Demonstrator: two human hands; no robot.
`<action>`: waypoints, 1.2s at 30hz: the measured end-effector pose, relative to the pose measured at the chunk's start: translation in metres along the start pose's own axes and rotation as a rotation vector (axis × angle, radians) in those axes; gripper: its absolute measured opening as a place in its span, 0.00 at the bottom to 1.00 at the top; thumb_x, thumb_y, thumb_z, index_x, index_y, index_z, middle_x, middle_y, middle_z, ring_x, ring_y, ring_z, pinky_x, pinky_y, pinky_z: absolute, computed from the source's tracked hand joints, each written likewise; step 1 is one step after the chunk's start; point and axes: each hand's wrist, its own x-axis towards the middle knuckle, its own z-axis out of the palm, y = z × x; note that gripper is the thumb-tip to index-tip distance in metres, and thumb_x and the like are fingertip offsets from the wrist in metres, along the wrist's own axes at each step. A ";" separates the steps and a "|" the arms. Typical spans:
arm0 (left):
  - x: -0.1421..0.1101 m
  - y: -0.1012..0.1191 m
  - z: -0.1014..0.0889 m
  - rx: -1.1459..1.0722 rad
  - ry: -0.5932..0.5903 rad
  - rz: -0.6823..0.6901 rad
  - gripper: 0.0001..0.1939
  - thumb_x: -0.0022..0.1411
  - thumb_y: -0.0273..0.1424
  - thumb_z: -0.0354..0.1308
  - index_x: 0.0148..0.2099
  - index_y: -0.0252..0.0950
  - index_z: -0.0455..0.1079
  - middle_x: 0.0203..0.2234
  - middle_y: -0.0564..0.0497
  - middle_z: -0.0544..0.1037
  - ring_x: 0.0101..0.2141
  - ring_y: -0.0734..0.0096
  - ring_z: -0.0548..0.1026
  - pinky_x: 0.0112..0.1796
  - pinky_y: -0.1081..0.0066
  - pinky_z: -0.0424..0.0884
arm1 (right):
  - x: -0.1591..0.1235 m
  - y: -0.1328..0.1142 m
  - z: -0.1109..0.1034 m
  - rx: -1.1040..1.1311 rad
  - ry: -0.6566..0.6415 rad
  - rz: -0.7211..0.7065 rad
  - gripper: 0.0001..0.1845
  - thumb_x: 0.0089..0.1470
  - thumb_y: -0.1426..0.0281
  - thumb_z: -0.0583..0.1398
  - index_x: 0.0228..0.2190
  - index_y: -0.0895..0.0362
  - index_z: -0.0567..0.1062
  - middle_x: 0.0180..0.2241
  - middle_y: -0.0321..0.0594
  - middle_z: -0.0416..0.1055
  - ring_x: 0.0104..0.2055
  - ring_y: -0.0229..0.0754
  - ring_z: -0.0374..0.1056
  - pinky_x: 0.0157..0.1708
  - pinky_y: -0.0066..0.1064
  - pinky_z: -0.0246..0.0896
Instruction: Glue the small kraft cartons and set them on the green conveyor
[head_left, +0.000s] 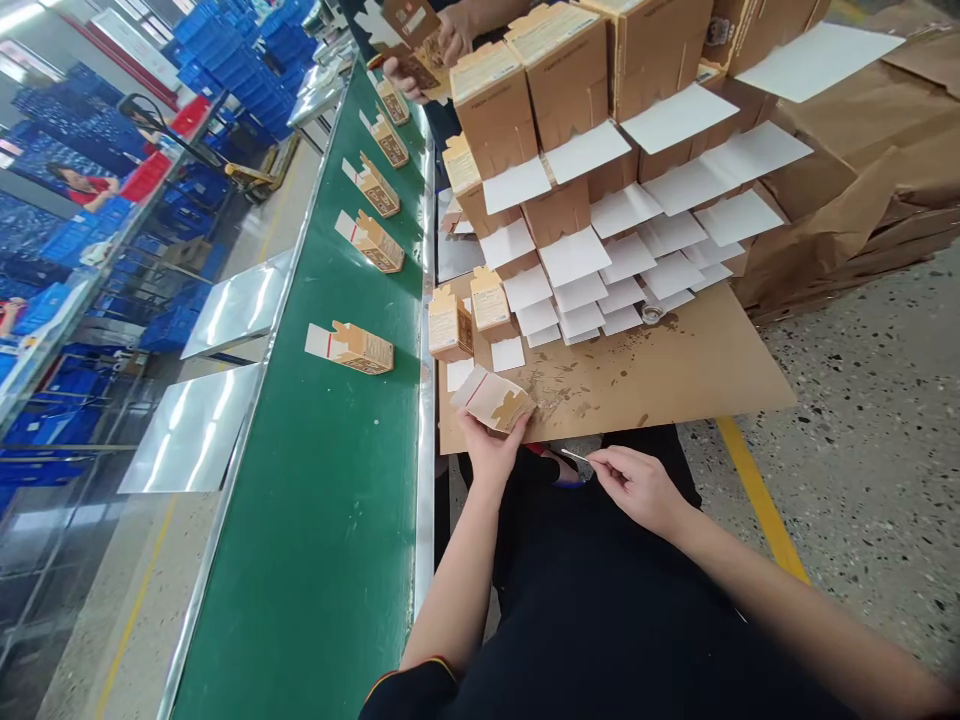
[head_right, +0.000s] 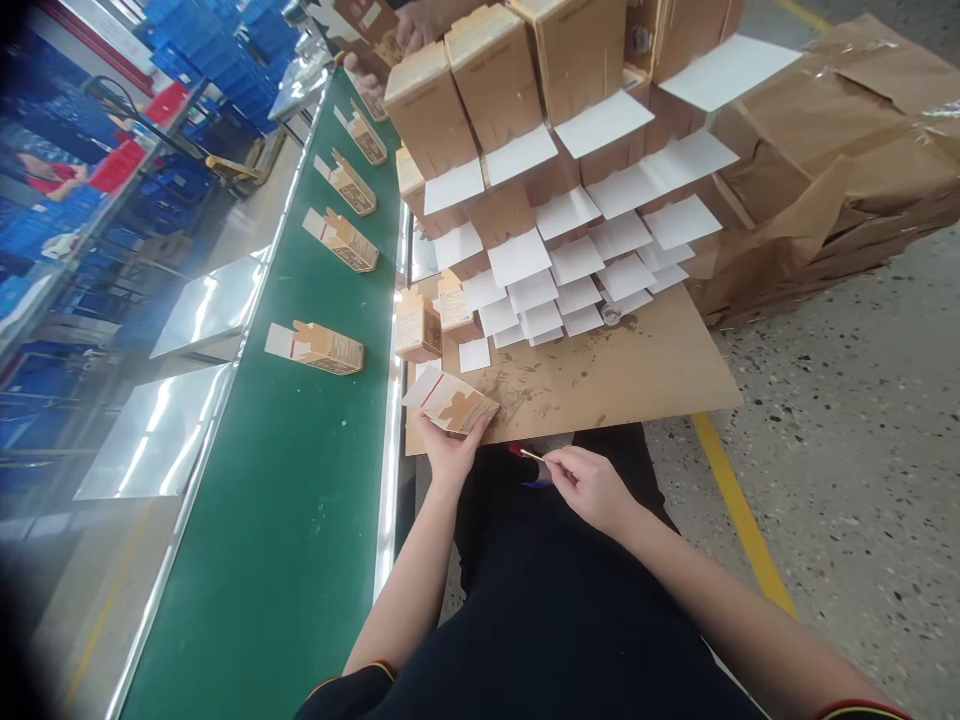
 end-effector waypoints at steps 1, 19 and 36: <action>0.006 0.000 -0.011 -0.011 0.029 -0.009 0.47 0.48 0.48 0.84 0.59 0.45 0.59 0.54 0.41 0.78 0.54 0.49 0.84 0.58 0.47 0.83 | 0.000 -0.001 0.000 0.003 0.005 0.012 0.16 0.77 0.69 0.58 0.38 0.52 0.83 0.29 0.39 0.78 0.25 0.40 0.72 0.28 0.32 0.71; 0.103 -0.042 -0.170 0.113 0.375 -0.122 0.51 0.52 0.41 0.82 0.66 0.44 0.51 0.68 0.31 0.72 0.66 0.48 0.80 0.68 0.46 0.75 | 0.017 0.003 -0.002 -0.002 -0.013 0.080 0.15 0.75 0.60 0.61 0.38 0.50 0.85 0.30 0.40 0.82 0.25 0.43 0.74 0.26 0.34 0.74; 0.196 0.027 -0.059 0.181 0.122 0.037 0.21 0.69 0.41 0.65 0.58 0.38 0.71 0.55 0.38 0.78 0.59 0.49 0.80 0.65 0.51 0.74 | 0.026 0.023 -0.090 -0.327 0.437 0.252 0.11 0.64 0.60 0.64 0.34 0.49 0.85 0.27 0.42 0.82 0.26 0.48 0.77 0.31 0.39 0.76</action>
